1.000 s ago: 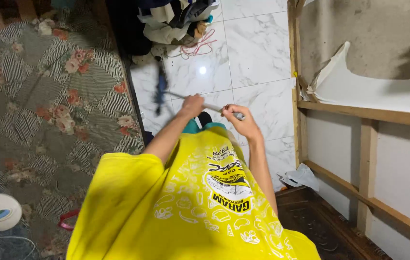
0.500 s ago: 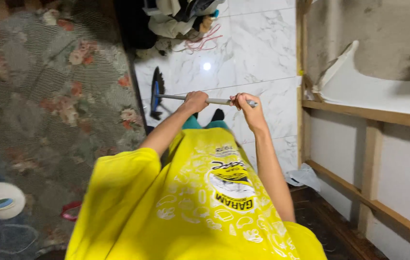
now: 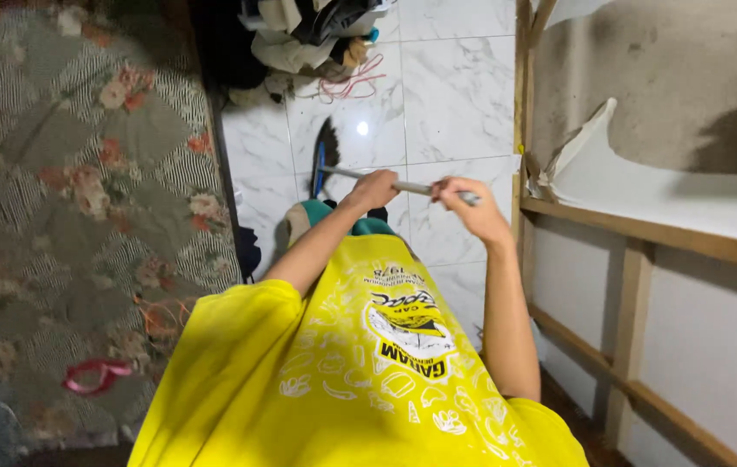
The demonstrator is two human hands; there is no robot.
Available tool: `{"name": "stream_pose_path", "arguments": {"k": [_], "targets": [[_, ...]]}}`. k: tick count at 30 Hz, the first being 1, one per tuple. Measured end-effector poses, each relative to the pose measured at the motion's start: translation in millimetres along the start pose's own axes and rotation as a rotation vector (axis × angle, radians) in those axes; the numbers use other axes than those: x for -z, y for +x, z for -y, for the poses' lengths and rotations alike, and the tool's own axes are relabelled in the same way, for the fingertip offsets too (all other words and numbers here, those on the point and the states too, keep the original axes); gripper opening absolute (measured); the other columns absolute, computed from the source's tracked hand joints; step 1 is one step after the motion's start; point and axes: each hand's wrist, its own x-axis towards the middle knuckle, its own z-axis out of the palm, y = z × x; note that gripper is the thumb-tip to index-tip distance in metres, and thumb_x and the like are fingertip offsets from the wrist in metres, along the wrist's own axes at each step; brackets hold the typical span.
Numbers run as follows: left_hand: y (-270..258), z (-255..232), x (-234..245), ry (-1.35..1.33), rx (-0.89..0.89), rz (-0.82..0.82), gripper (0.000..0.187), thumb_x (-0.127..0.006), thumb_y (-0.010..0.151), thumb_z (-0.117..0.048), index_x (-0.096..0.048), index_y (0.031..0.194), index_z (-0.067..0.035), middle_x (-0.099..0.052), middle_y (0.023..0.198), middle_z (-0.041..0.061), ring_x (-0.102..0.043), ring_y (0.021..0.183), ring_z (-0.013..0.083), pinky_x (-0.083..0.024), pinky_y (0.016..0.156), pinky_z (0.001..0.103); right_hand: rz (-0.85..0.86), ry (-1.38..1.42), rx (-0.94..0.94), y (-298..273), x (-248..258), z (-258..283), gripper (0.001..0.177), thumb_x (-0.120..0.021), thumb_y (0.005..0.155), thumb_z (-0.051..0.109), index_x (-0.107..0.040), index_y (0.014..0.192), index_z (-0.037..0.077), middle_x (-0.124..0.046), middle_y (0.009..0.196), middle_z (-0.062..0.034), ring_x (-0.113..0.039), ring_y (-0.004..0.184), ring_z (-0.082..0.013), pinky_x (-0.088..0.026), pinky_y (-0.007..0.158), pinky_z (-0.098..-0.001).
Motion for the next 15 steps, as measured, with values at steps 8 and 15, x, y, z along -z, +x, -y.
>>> {"name": "stream_pose_path", "arguments": {"k": [8, 15], "targets": [[0, 55, -2, 0.068, 0.050, -0.023, 0.025, -0.070, 0.087, -0.028, -0.072, 0.096, -0.005, -0.072, 0.103, 0.022, -0.069, 0.100, 0.0425, -0.055, 0.086, 0.053, -0.150, 0.176, -0.015, 13, -24, -38, 0.019, -0.063, 0.100, 0.012, -0.064, 0.084, 0.002, -0.068, 0.091, -0.0047, -0.061, 0.083, -0.0155, -0.050, 0.083, -0.0323], [26, 98, -69, 0.042, 0.095, -0.080, 0.022, -0.072, 0.089, -0.023, -0.071, 0.098, -0.003, -0.066, 0.118, 0.025, -0.063, 0.113, 0.0424, -0.052, 0.094, 0.051, -0.169, 0.085, -0.028, -12, -29, -95, 0.023, -0.066, 0.101, 0.012, -0.065, 0.081, -0.001, -0.070, 0.095, -0.0062, -0.059, 0.084, -0.0112, -0.046, 0.071, -0.0265]]}}
